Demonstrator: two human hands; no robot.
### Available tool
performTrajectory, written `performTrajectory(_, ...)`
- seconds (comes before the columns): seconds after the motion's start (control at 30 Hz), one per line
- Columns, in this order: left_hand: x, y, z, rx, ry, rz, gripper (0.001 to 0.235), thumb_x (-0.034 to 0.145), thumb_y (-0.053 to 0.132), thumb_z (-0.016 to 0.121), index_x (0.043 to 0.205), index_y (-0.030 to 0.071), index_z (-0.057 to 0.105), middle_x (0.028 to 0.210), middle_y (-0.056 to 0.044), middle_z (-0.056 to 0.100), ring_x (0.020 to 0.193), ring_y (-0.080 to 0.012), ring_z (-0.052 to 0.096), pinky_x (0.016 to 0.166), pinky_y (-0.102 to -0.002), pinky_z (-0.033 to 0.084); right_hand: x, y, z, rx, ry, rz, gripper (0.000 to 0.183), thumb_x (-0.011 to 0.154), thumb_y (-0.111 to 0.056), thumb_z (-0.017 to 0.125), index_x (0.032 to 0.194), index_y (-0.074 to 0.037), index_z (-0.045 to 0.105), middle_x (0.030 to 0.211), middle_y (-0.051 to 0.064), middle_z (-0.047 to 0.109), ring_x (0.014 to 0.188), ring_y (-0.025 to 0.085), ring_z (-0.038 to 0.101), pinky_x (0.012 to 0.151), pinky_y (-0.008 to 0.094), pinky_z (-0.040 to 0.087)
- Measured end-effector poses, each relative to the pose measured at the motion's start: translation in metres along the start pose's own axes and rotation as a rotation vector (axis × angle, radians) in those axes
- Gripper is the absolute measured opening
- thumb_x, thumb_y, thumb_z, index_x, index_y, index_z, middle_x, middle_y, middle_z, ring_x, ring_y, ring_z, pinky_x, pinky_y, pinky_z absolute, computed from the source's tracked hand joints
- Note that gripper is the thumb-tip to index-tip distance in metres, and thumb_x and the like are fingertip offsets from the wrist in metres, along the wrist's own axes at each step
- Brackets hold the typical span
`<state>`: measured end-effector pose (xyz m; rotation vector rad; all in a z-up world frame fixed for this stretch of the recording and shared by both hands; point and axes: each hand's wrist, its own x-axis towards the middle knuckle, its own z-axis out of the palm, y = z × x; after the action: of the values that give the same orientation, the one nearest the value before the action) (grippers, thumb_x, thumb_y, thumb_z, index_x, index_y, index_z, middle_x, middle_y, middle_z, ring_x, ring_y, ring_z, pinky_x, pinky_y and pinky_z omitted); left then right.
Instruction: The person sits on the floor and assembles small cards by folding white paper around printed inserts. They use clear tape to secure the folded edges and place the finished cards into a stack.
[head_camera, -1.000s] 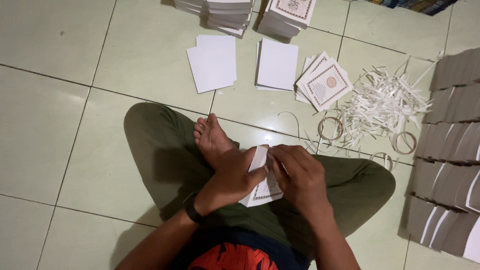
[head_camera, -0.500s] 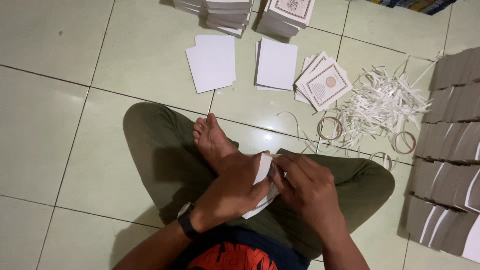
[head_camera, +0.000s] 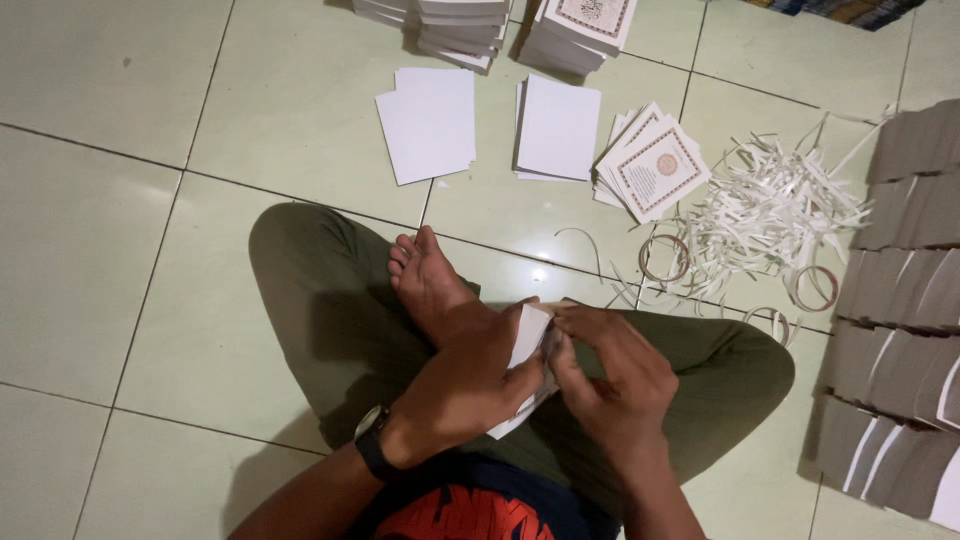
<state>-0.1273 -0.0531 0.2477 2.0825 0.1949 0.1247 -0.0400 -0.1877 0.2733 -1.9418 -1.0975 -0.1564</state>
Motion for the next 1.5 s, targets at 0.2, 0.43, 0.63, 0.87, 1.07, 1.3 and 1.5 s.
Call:
performTrajectory(0.2, 0.004, 0.020, -0.009, -0.014, -0.109, -0.216, 0.055, 0.097, 0.026, 0.051, 0.147, 0.002, 0.044, 0.103, -0.023, 0.070, 0.092, -0.0355, 0.069, 0.080, -0.044, 0.053, -0.008, 0.005, -0.003, -0.090, -0.045, -0.047, 0.008, 0.095, -0.001, 0.068, 0.102, 0.003, 0.071, 0.102, 0.015, 0.076, 0.094, 0.028, 0.076, 0.087, 0.036, 0.061)
performTrajectory(0.43, -0.008, 0.001, 0.013, 0.772, 0.041, 0.342, 0.031, 0.095, 0.014, 0.057, 0.123, 0.005, 0.067, 0.140, -0.036, 0.051, 0.084, -0.0423, 0.064, 0.070, -0.051, 0.051, -0.006, -0.001, -0.005, -0.122, -0.085, 0.002, 0.008, 0.096, -0.002, 0.068, 0.103, 0.002, 0.071, 0.106, 0.014, 0.076, 0.099, 0.027, 0.076, 0.091, 0.034, 0.059)
performTrajectory(0.63, -0.006, -0.019, 0.037, 0.640, 0.208, 0.128, 0.065, 0.089, 0.030, 0.064, 0.142, -0.004, 0.048, 0.106, -0.052, 0.056, 0.118, -0.0703, 0.050, 0.104, -0.079, 0.030, -0.004, -0.003, -0.007, -0.213, -0.085, -0.031, 0.005, 0.095, -0.003, 0.071, 0.100, 0.000, 0.070, 0.105, 0.013, 0.076, 0.096, 0.023, 0.076, 0.085, 0.031, 0.060)
performTrajectory(0.87, -0.005, 0.002, 0.024, 0.833, 0.205, 0.177, 0.056, 0.093, 0.020, 0.055, 0.145, -0.002, 0.051, 0.092, -0.037, 0.065, 0.089, -0.0512, 0.061, 0.090, -0.064, 0.040, 0.000, -0.005, -0.006, -0.217, -0.071, -0.019, 0.005, 0.093, 0.003, 0.069, 0.096, -0.001, 0.068, 0.099, 0.011, 0.075, 0.091, 0.022, 0.074, 0.081, 0.031, 0.057)
performTrajectory(1.07, 0.012, 0.007, 0.025, 0.455, 0.499, -0.241, 0.107, 0.087, 0.050, 0.060, 0.153, -0.019, 0.011, 0.160, -0.044, 0.008, 0.155, -0.0558, 0.002, 0.128, -0.062, 0.002, -0.002, -0.003, 0.001, -0.222, 0.005, 0.053, 0.005, 0.090, 0.002, 0.070, 0.091, -0.004, 0.069, 0.092, 0.008, 0.074, 0.083, 0.021, 0.072, 0.076, 0.031, 0.055)
performTrajectory(1.3, 0.027, -0.106, 0.066, 0.362, -0.218, -0.390, 0.059, 0.088, 0.067, 0.053, 0.133, 0.029, 0.058, 0.086, -0.027, 0.073, 0.093, -0.0534, 0.071, 0.106, -0.067, 0.018, -0.012, 0.081, 0.011, 0.080, 0.087, 0.268, 0.011, 0.084, 0.004, 0.078, 0.082, -0.005, 0.071, 0.079, 0.012, 0.074, 0.076, 0.030, 0.075, 0.070, 0.038, 0.061)
performTrajectory(1.5, 0.075, -0.168, 0.056, -0.305, 0.035, -0.422, 0.031, 0.091, 0.028, 0.072, 0.121, 0.019, 0.068, 0.098, -0.009, 0.078, 0.098, -0.0222, 0.074, 0.091, -0.039, 0.053, -0.061, 0.236, -0.017, -0.222, 0.133, 0.771, 0.005, 0.085, -0.007, 0.071, 0.087, -0.006, 0.076, 0.069, 0.016, 0.064, 0.071, 0.024, 0.064, 0.066, 0.041, 0.050)
